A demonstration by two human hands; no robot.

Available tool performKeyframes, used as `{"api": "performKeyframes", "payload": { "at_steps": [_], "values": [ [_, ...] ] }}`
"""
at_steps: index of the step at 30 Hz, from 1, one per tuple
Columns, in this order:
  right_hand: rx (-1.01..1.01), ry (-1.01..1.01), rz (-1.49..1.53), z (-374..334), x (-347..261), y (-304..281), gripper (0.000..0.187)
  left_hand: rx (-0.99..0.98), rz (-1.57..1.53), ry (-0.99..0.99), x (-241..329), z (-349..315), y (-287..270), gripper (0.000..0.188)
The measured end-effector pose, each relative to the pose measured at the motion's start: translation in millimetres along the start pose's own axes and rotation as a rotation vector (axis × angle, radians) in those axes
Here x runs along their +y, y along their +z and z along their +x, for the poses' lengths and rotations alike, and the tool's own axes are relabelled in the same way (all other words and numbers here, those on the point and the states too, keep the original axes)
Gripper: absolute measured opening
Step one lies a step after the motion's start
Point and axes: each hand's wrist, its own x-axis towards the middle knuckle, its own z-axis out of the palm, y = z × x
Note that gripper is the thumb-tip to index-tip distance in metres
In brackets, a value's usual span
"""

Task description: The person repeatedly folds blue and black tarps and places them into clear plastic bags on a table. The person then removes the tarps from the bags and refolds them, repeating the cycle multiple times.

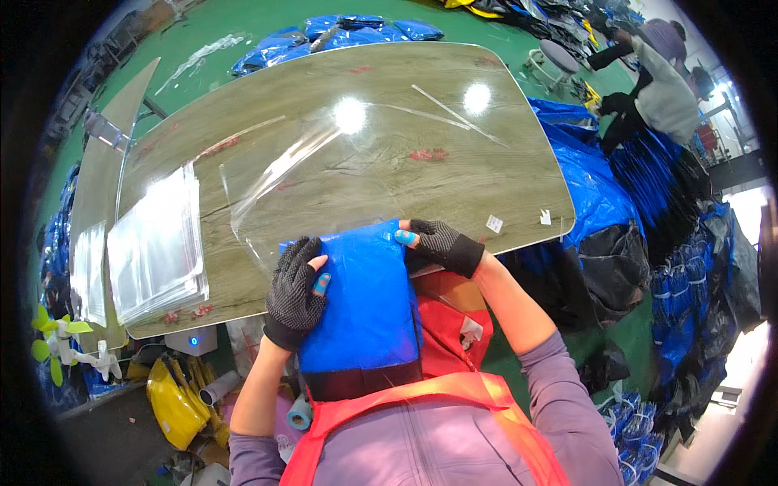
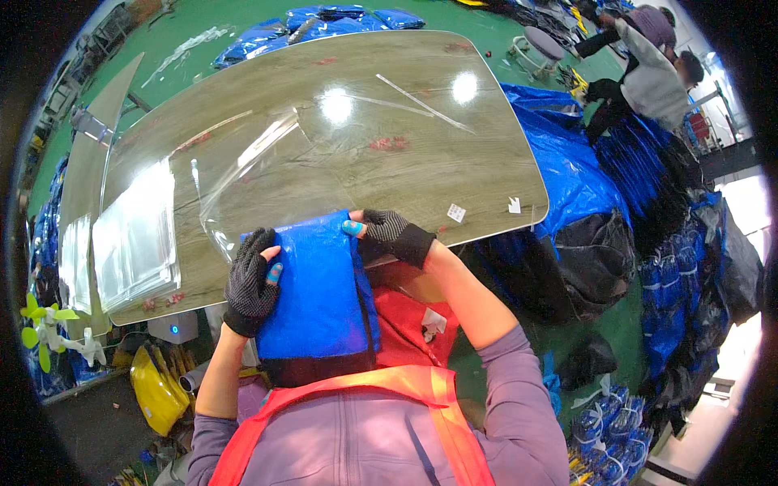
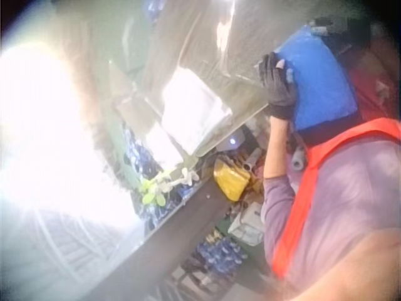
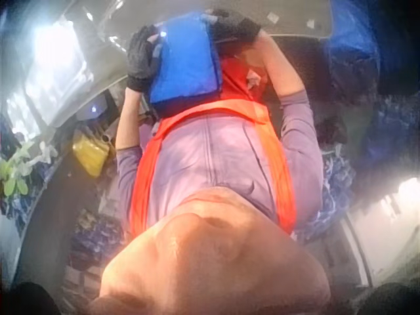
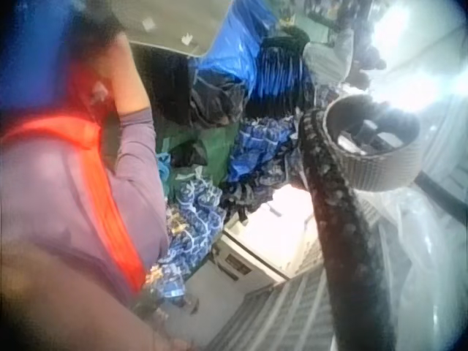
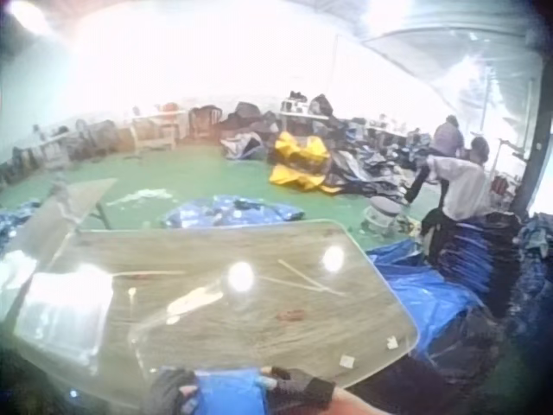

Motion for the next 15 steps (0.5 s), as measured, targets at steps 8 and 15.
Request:
{"api": "performKeyframes", "payload": {
  "at_steps": [8, 15],
  "values": [
    [0.500, -0.411, -0.497, -16, 39, 44, 0.035, 0.664, -0.487, -0.617, -15, -11, 11, 0.054],
    [-0.047, -0.176, -0.688, -90, 63, 12, 0.033, 0.136, -1.227, -0.814, -5, -14, -13, 0.053]
  ]
}}
